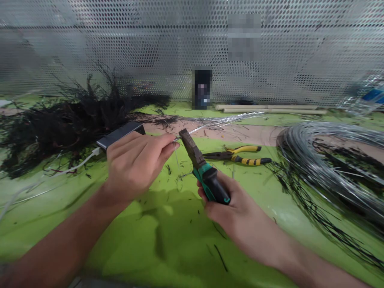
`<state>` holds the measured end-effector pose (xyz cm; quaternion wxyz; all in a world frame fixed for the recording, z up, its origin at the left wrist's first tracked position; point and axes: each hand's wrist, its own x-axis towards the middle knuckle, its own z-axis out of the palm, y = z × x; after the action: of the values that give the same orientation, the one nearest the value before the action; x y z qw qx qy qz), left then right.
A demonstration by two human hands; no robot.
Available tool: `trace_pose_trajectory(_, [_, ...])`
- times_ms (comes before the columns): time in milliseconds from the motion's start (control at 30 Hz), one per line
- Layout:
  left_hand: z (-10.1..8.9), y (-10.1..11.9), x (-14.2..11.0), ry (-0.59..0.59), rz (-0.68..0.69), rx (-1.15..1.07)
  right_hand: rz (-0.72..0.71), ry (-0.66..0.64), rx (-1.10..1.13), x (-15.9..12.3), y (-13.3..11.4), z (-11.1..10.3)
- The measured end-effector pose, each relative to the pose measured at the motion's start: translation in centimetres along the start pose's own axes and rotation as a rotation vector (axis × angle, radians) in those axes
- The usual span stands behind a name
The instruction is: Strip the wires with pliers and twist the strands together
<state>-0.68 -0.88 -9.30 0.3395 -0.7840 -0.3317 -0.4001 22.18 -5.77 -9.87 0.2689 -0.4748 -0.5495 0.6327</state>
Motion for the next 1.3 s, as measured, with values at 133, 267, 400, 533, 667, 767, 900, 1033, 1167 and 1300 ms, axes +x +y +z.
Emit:
trace_pose_trajectory(133, [-0.2, 0.4, 0.1, -0.001, -0.052, -0.039, 0.009, -0.011, 0.002, -0.1, -0.1, 0.0])
trace_pose_trajectory(267, [-0.8, 1.0, 0.6, -0.04, -0.268, -0.165, 0.025, -0.01, 0.008, -0.2, -0.4, 0.1])
trace_pose_trajectory(400, [-1.3, 0.6, 1.7, -0.229, -0.637, -0.597, 0.017, 0.008, -0.016, -0.3, -0.5, 0.2])
trace_pose_trajectory(533, [-1.3, 0.0, 2.2, -0.379, -0.846, -0.831, 0.039, 0.002, -0.043, -0.2, -0.5, 0.3])
trace_pose_trajectory(667, [-1.7, 0.0, 1.1, -0.151, -0.607, -0.434, 0.01, 0.019, -0.012, -0.1, -0.4, 0.1])
trace_pose_trajectory(767, [-2.2, -0.5, 0.3, 0.098, -0.13, -0.081, -0.025, 0.029, -0.014, -0.1, -0.4, 0.0])
trace_pose_trajectory(900, [-2.4, -1.0, 0.5, 0.002, 0.377, 0.081, -0.053, 0.044, -0.041, -0.1, -0.4, -0.1])
trace_pose_trajectory(1033, [-2.0, -0.6, 1.4, -0.004, 0.277, 0.188, -0.041, 0.058, -0.047, -0.1, -0.4, 0.0])
trace_pose_trajectory(1167, [-1.8, -0.4, 1.3, 0.029, 0.22, 0.201, -0.023, 0.025, -0.029, -0.2, -0.3, 0.1])
trace_pose_trajectory(1300, [-1.8, -0.6, 0.8, 0.071, 0.226, 0.209, -0.025, 0.008, -0.029, -0.3, -0.3, 0.0])
